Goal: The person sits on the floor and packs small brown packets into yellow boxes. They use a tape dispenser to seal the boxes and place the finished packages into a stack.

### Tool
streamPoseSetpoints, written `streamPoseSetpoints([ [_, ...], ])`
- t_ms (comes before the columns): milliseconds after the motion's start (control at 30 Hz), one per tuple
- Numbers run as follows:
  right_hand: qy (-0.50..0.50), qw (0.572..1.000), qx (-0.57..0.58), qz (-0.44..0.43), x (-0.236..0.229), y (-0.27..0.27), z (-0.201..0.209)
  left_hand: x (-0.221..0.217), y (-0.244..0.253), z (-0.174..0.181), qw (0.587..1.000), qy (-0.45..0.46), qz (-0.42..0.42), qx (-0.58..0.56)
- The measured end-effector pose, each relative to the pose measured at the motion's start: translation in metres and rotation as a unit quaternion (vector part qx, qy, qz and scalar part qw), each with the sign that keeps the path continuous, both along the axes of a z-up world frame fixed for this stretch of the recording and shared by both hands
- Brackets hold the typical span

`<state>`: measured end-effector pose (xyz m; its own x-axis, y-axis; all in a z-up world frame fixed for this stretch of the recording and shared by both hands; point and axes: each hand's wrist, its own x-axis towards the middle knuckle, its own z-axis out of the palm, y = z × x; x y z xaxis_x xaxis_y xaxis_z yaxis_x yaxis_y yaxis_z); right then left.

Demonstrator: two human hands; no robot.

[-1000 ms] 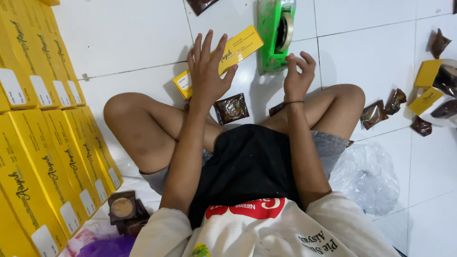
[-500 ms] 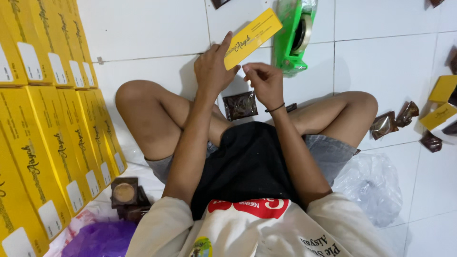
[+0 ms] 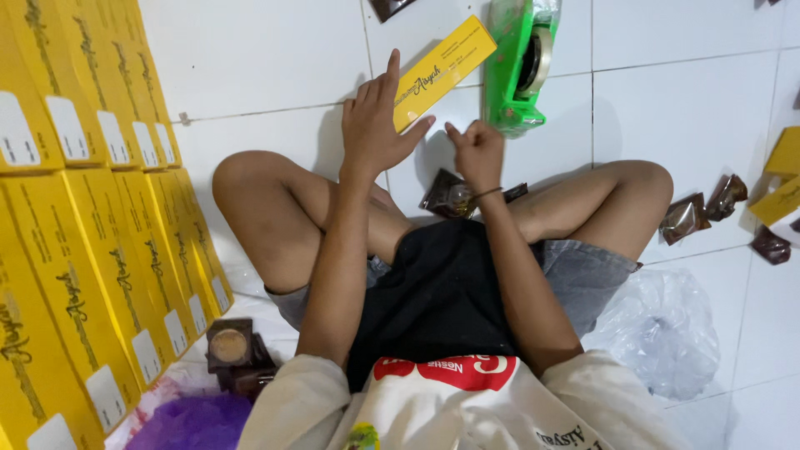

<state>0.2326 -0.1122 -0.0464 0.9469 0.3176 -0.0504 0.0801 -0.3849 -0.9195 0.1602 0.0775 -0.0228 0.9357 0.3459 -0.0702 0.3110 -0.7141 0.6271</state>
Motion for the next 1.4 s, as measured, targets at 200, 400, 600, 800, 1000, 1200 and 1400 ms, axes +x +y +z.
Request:
streamPoseSetpoints([
  [200,-0.181,0.964,-0.013,-0.192,0.030,-0.048,0.042,0.009,-0.001,-0.014,0.999,-0.025,0.034,-0.022],
  [400,-0.095,0.975,-0.027,-0.200,0.044,-0.076,0.014,0.005,-0.011,-0.010,0.996,-0.060,0.065,-0.005],
  [600,0.035,0.989,-0.097,-0.105,0.015,-0.087,-0.015,0.017,-0.025,-0.011,0.994,-0.020,0.071,0.086],
  [800,0.116,0.988,0.053,-0.083,0.003,-0.072,-0.007,0.001,-0.010,0.036,0.978,-0.191,0.070,-0.042],
  [1000,0.051,0.990,0.127,0.015,0.011,-0.051,0.069,-0.006,-0.018,0.064,0.916,-0.395,-0.003,-0.071],
  [1200,-0.151,0.916,0.365,0.069,-0.018,-0.043,0.203,-0.007,-0.013,0.073,0.909,-0.417,-0.004,0.001],
  [1400,0.111,0.981,0.139,-0.072,-0.010,0.025,0.033,-0.016,-0.012,0.064,0.904,-0.426,0.010,-0.021],
])
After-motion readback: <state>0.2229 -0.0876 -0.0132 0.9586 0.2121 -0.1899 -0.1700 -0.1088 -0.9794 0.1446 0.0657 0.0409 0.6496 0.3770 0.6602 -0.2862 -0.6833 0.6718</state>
